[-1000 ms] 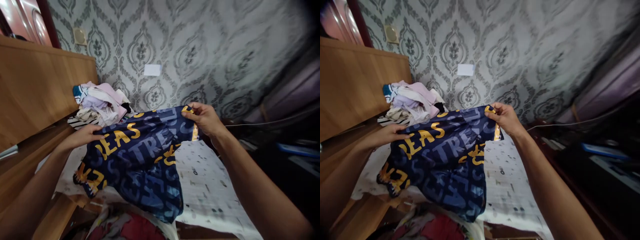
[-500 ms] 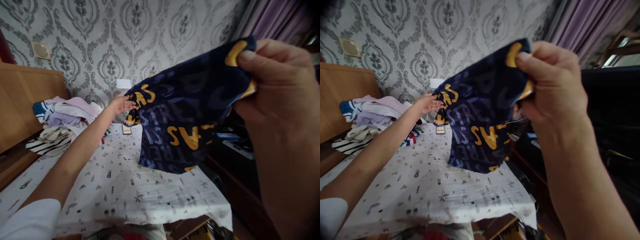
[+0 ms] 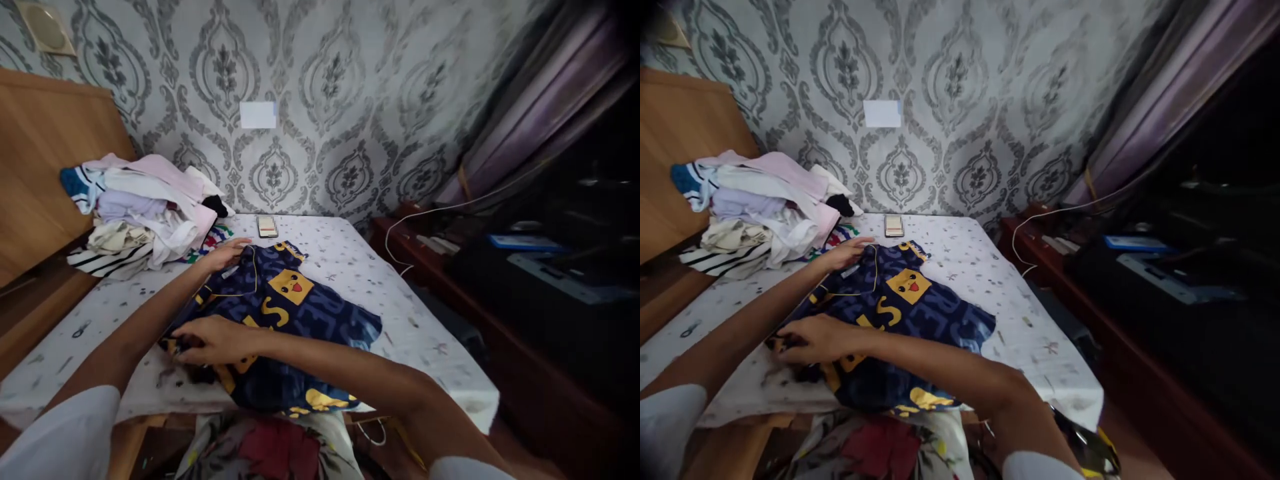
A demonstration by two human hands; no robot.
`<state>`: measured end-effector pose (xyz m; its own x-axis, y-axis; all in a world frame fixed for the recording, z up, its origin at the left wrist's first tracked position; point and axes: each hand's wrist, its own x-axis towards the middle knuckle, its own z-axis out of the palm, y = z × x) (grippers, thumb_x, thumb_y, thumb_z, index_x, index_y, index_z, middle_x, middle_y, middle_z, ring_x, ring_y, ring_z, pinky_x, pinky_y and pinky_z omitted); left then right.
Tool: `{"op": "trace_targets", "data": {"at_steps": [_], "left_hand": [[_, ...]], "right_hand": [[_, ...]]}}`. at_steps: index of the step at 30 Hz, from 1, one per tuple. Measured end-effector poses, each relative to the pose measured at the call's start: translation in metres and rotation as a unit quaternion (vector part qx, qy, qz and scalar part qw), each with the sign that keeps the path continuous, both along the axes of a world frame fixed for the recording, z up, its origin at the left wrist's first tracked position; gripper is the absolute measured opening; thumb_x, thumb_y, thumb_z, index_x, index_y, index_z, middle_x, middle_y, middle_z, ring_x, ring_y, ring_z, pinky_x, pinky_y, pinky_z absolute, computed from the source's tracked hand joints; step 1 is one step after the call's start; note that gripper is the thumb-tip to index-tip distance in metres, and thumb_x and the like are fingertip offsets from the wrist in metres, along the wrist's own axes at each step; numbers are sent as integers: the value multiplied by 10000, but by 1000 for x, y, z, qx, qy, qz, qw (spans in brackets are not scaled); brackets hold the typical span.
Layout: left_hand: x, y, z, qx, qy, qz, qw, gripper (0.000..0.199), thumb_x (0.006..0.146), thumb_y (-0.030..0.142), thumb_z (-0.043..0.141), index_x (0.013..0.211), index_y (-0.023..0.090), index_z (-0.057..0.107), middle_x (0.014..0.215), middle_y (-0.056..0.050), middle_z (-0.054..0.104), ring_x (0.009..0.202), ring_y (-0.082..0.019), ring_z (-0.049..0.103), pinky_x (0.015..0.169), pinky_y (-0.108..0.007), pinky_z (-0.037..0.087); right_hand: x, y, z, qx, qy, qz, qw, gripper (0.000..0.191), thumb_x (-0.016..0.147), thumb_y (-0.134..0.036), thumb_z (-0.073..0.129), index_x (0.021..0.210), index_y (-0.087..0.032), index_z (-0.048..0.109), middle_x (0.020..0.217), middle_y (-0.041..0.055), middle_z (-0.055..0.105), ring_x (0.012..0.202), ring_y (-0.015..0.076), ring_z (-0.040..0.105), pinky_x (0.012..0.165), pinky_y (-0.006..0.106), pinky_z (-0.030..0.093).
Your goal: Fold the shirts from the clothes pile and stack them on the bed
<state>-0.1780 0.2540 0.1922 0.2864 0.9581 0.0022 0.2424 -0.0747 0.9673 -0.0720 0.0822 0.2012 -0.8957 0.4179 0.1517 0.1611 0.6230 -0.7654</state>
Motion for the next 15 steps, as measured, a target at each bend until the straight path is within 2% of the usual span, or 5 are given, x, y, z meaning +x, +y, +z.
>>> {"op": "trace_targets", "data": {"at_steps": [3,5,8,11,15], "left_hand": [[-38,-8,-5,-24,35,59,997,496,720,341,723,1171,183,591,997,-68,657,900,-221,650,689,-290,518],[-66,-25,-2,-3,100,89,991,523,706,448,702,1150,196,585,990,-63,650,913,-239,638,667,-290,503],[-99,-72,3,39,269,103,957,576,697,632,642,1071,197,598,907,-52,663,852,-257,636,676,-313,486],[-114,-127,0,-8,396,80,915,540,691,719,594,890,217,597,765,-33,658,738,-255,620,641,-322,444],[-116,-176,-8,-27,443,91,892,417,696,646,570,671,235,507,677,-10,614,695,-235,587,609,-312,393]], "right_hand": [[30,34,1,45,6,-10,999,327,937,-316,639,1227,-167,664,1160,70,712,960,159,678,840,241,500],[61,75,8,92,-32,-170,981,249,979,-276,554,1174,-212,694,1147,43,715,1031,163,663,913,261,483],[109,146,13,126,-174,-469,857,311,977,-327,536,1245,-218,650,1285,104,631,1149,225,605,960,324,465],[145,196,2,99,-226,-547,800,386,930,-392,588,1188,-111,650,1316,231,544,1155,330,573,935,436,462],[159,211,-29,86,-234,-568,785,242,856,-361,663,971,-150,689,1207,180,588,1153,328,541,919,415,448]]}}
